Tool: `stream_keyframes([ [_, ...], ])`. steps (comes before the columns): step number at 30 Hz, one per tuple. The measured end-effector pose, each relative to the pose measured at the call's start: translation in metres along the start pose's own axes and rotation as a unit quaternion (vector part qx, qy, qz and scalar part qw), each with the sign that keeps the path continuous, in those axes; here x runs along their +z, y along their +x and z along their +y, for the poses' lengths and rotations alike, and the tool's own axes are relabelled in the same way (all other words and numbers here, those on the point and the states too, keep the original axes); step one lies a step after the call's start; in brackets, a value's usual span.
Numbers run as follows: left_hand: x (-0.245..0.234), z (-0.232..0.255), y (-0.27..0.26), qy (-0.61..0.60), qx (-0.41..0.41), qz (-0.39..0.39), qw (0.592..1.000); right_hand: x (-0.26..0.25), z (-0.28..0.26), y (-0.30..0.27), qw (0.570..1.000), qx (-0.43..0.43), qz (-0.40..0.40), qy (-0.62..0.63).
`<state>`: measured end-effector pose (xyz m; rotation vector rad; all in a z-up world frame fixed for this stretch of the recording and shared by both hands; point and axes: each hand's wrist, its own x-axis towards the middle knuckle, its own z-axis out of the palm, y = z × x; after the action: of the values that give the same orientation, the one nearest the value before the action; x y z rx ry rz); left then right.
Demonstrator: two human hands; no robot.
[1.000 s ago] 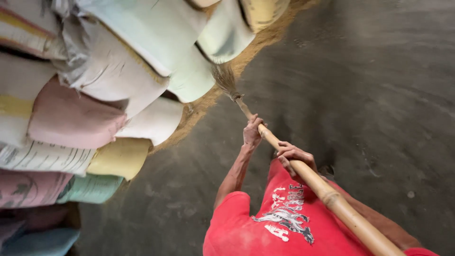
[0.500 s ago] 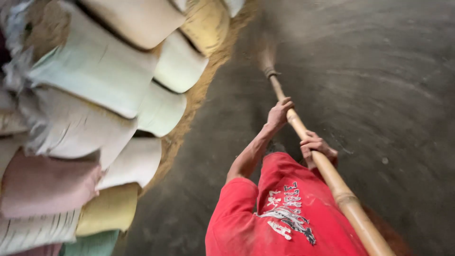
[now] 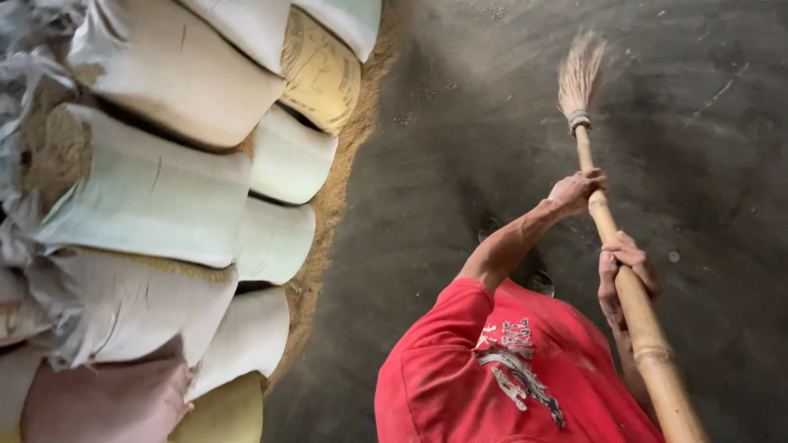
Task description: Sweeping grain or husks on a concrete floor using a broom.
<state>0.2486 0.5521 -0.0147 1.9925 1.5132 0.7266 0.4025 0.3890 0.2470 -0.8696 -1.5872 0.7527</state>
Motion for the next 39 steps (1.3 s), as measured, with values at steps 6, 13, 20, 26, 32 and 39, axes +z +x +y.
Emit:
stream_keyframes([
  [6, 0.007, -0.037, 0.004, -0.034, -0.007, -0.012, 0.999, 0.036, 0.01, 0.02, 1.0, 0.03, -0.001, 0.003],
  [13, -0.046, -0.082, -0.061, -0.037, -0.124, 0.069, 0.989, 0.101, 0.019, 0.043, 0.994, 0.052, -0.081, 0.06],
  [20, -0.1, -0.133, -0.14, -0.052, -0.251, 0.167, 0.952, 0.177, 0.08, 0.023, 0.973, -0.029, -0.171, 0.154],
  [26, -0.175, -0.133, -0.191, -0.036, -0.281, 0.286, 0.915, 0.233, 0.026, 0.062, 0.936, 0.015, -0.294, 0.194],
  [32, -0.182, -0.197, -0.262, 0.019, -0.323, 0.327, 0.888, 0.282, 0.025, 0.061, 0.851, 0.013, -0.453, 0.265],
  [39, -0.252, -0.151, -0.298, 0.042, -0.333, 0.37, 0.866, 0.293, -0.028, 0.078, 0.832, -0.023, -0.447, 0.328],
])
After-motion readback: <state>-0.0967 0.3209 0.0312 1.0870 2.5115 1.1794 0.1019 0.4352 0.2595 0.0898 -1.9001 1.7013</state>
